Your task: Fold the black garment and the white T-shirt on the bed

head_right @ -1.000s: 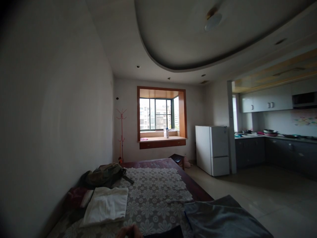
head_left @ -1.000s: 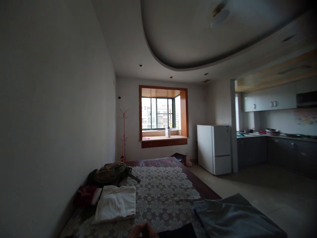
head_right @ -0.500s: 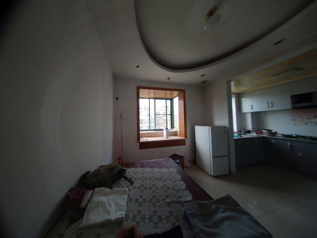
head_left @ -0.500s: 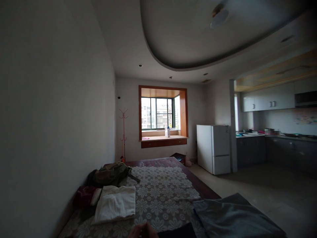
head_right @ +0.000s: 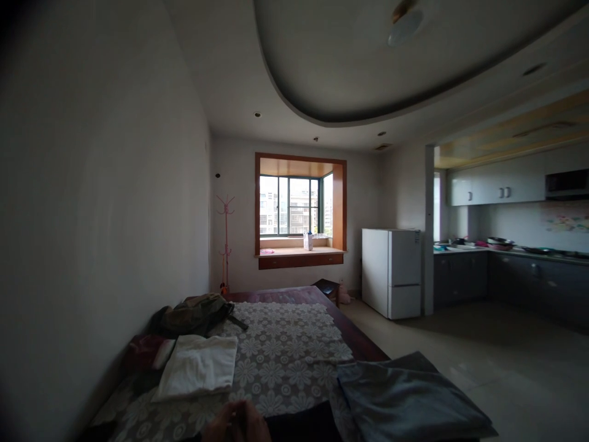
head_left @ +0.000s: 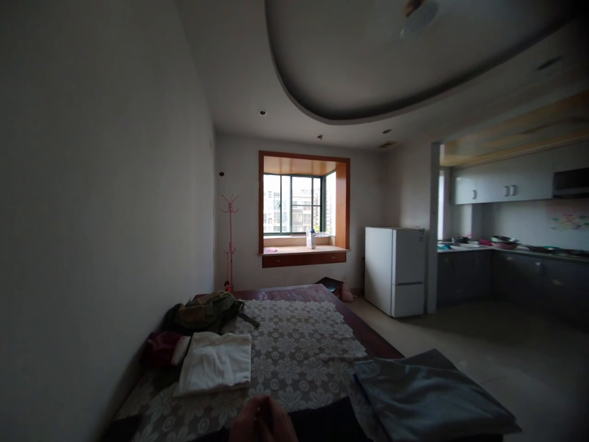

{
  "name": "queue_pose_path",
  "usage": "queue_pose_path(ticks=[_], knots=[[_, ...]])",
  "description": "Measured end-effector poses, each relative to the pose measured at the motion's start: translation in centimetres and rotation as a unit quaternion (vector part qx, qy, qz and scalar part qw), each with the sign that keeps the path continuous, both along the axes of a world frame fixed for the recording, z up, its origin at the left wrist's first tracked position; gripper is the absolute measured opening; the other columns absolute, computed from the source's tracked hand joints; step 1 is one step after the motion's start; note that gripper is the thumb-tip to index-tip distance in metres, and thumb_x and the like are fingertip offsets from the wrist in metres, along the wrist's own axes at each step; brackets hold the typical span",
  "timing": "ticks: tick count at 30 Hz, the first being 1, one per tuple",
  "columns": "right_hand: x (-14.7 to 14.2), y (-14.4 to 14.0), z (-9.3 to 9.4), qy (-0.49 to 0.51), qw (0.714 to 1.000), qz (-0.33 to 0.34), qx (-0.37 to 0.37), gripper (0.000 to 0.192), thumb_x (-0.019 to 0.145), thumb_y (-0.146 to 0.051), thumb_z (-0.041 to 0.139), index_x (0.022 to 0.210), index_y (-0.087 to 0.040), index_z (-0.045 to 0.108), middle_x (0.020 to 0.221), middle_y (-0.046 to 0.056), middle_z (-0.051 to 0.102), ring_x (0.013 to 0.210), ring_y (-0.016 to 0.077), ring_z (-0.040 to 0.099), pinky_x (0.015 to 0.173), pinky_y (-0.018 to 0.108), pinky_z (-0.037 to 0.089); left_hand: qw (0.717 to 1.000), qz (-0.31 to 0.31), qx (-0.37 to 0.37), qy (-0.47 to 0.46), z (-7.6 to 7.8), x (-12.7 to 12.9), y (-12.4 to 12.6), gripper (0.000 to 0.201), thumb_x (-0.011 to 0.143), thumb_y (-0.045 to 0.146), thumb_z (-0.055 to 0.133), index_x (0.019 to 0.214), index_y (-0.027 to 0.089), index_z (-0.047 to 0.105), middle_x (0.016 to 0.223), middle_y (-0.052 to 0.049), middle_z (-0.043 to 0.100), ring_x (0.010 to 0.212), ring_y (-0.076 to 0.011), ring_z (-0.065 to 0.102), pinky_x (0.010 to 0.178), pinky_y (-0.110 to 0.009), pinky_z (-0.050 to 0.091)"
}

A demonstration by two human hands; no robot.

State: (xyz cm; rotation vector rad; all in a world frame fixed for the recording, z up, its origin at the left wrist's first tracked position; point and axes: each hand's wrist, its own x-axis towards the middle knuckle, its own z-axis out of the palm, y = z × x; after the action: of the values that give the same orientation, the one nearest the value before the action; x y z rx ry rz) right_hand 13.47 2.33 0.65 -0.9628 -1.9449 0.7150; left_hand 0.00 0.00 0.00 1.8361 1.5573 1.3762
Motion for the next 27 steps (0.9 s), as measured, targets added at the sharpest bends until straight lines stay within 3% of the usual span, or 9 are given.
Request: queue_pose_path(ticks=[5,9,13,16,20,27], knots=[[-0.7,-2.0,1.4,-0.133,0.99,0.029,0.038,0.037,0.088,-0.015,0.044,0.118,-0.02,0.065,0.117,0.012,0.071,0.114,0.0248,0.064,0.105,0.04,0.049,0.996,0.01,-0.041,0.078,0.8,0.4,-2.4,0.055,0.084,0.017,0.039,0.133,0.017,0.062,0.134,-0.013,0.067,0.124,-0.0218,0.063,0.114,-0.042,0.045],[1.3,-3.6,2.8,-0.244,0.966,0.064,0.064,0.043,0.092,-0.022,0.046,0.133,-0.018,0.059,0.137,0.012,0.062,0.128,0.0247,0.054,0.112,0.04,0.041,0.971,0.041,-0.087,0.219,2.6,0.6,-5.5,0.065,0.082,0.007,0.038,0.144,0.015,0.053,0.15,-0.011,0.055,0.145,-0.0216,0.042,0.124,-0.046,0.028],[5.1,-5.0,2.5,-0.329,0.943,0.003,0.05,0.057,0.097,-0.046,0.045,0.151,-0.028,0.045,0.16,0.005,0.042,0.148,0.0287,0.033,0.123,0.051,0.019,0.921,0.118,-0.153,0.337,2.8,-0.5,-9.4,0.056,0.097,0.029,0.036,0.151,0.023,0.046,0.159,-0.007,0.044,0.152,-0.0296,0.027,0.124,-0.062,0.012],[6.7,-5.3,2.2,-0.383,0.922,-0.046,0.016,0.066,0.098,-0.059,0.034,0.158,-0.032,0.032,0.166,0.001,0.027,0.154,0.0301,0.018,0.123,0.06,0.005,0.896,0.159,-0.183,0.372,2.6,-1.3,-11.3,0.061,0.098,0.048,0.035,0.155,0.027,0.039,0.164,-0.006,0.034,0.155,-0.0331,0.018,0.122,-0.067,0.007],[8.0,-4.6,2.2,-0.414,0.909,-0.038,0.004,0.069,0.098,-0.062,0.028,0.16,-0.031,0.024,0.167,-0.002,0.02,0.155,0.0268,0.016,0.124,0.059,0.003,0.895,0.157,-0.202,0.366,3.0,-2.9,-12.3,0.065,0.098,0.055,0.033,0.156,0.027,0.036,0.166,-0.007,0.029,0.155,-0.0325,0.018,0.123,-0.063,0.009],[14.0,-1.7,0.8,-0.466,0.871,-0.153,-0.009,0.068,0.099,-0.055,0.027,0.16,-0.024,0.027,0.166,0.0,0.024,0.155,0.0246,0.017,0.126,0.052,0.006,0.88,0.24,-0.194,0.361,2.7,-9.0,-16.1,0.064,0.097,0.051,0.034,0.154,0.021,0.042,0.16,-0.009,0.041,0.152,-0.0304,0.028,0.125,-0.056,0.011]])
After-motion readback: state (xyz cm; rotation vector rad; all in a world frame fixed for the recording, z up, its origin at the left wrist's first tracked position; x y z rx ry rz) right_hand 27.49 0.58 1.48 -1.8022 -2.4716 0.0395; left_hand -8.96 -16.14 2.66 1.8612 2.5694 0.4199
